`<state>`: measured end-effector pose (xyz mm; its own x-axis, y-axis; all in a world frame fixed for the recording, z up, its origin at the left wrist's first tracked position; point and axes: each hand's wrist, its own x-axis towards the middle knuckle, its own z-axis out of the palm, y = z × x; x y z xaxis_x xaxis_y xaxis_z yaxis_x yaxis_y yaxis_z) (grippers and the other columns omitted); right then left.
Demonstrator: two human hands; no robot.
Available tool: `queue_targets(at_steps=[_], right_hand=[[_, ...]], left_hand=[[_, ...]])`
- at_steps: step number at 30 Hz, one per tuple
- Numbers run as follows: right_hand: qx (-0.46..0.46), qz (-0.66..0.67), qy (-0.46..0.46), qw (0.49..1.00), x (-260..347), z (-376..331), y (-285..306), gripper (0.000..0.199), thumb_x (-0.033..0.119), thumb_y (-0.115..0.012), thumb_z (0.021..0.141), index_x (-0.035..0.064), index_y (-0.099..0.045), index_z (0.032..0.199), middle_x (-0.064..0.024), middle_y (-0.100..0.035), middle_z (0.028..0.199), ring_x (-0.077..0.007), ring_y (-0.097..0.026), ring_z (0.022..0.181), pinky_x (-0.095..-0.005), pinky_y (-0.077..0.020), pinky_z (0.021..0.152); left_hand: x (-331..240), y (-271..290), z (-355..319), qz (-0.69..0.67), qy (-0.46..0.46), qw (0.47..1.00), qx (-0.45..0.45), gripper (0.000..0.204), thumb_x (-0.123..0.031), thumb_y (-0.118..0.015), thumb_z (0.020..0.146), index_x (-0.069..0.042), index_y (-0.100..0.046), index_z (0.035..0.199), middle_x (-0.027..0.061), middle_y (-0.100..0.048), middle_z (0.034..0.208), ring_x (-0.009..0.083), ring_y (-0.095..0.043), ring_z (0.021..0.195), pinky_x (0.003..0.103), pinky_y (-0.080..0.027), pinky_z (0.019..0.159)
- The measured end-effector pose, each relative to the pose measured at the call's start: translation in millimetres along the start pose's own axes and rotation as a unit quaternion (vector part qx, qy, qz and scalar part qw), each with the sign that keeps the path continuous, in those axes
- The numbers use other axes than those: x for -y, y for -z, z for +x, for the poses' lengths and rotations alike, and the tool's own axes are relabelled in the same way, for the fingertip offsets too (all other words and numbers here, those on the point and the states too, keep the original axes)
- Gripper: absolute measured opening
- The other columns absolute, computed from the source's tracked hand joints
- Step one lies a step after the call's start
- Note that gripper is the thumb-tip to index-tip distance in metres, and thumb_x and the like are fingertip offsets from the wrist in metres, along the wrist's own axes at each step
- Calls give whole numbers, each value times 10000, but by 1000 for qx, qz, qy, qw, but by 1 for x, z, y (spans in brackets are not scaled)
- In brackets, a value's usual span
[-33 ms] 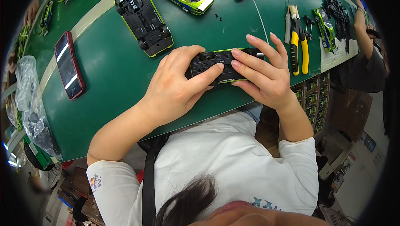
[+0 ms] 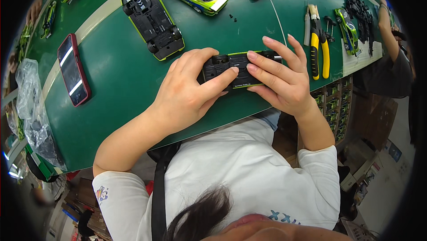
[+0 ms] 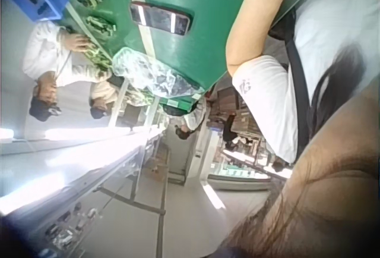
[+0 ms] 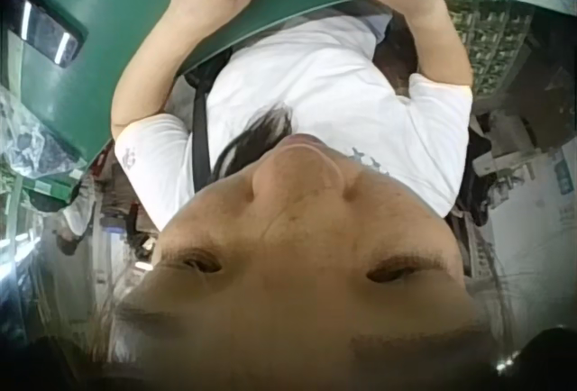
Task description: Assembling the plastic chassis and bodies of toy race cars at a factory production line.
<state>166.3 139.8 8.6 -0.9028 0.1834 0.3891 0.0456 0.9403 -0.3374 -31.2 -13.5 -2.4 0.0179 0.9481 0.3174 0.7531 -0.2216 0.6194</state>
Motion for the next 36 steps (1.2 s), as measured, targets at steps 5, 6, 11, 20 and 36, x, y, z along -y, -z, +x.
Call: queue_targets(at_steps=[5,6,11,20,36], right_hand=[[0,1,-10,1000,3,-1,-3,387,266,-763,713,119,-703,1066,-16,-659,1204,-275,-542,1219,-495,-282,1090],[2,5,-12,1000,3,-2,-4,413,268,-771,711,115,-693,1087,-29,-649,1224,-284,-535,1225,-487,-294,1086],[-114,98,-62,987,-4,-9,3,621,273,-835,664,47,-612,1198,-161,-590,1285,-366,-496,1252,-460,-368,1048],[-89,162,-127,974,-15,-24,9,706,254,-867,618,37,-584,1228,-165,-555,1307,-352,-495,1243,-440,-399,1030],[-8,40,-53,998,16,-5,-2,414,266,-818,607,145,-712,989,-67,-597,1291,-333,-475,1273,-508,-322,1058]], left_hand=[[1,0,0,2,2,1000,5,571,-65,-797,643,-148,-635,1184,192,-533,1181,360,-569,996,437,-484,822],[2,0,-1,3,4,1000,3,570,-63,-797,644,-148,-636,1184,194,-534,1181,360,-569,994,435,-486,819],[1,1,0,12,-2,1000,7,572,-56,-801,635,-139,-639,1178,199,-536,1187,360,-570,989,429,-487,815],[1,1,0,25,5,1000,17,582,-26,-803,619,-133,-642,1169,191,-540,1201,354,-568,1013,423,-487,828],[2,0,-2,10,-1,1000,5,552,-67,-797,651,-141,-642,1175,191,-533,1200,356,-570,1005,424,-485,824]])
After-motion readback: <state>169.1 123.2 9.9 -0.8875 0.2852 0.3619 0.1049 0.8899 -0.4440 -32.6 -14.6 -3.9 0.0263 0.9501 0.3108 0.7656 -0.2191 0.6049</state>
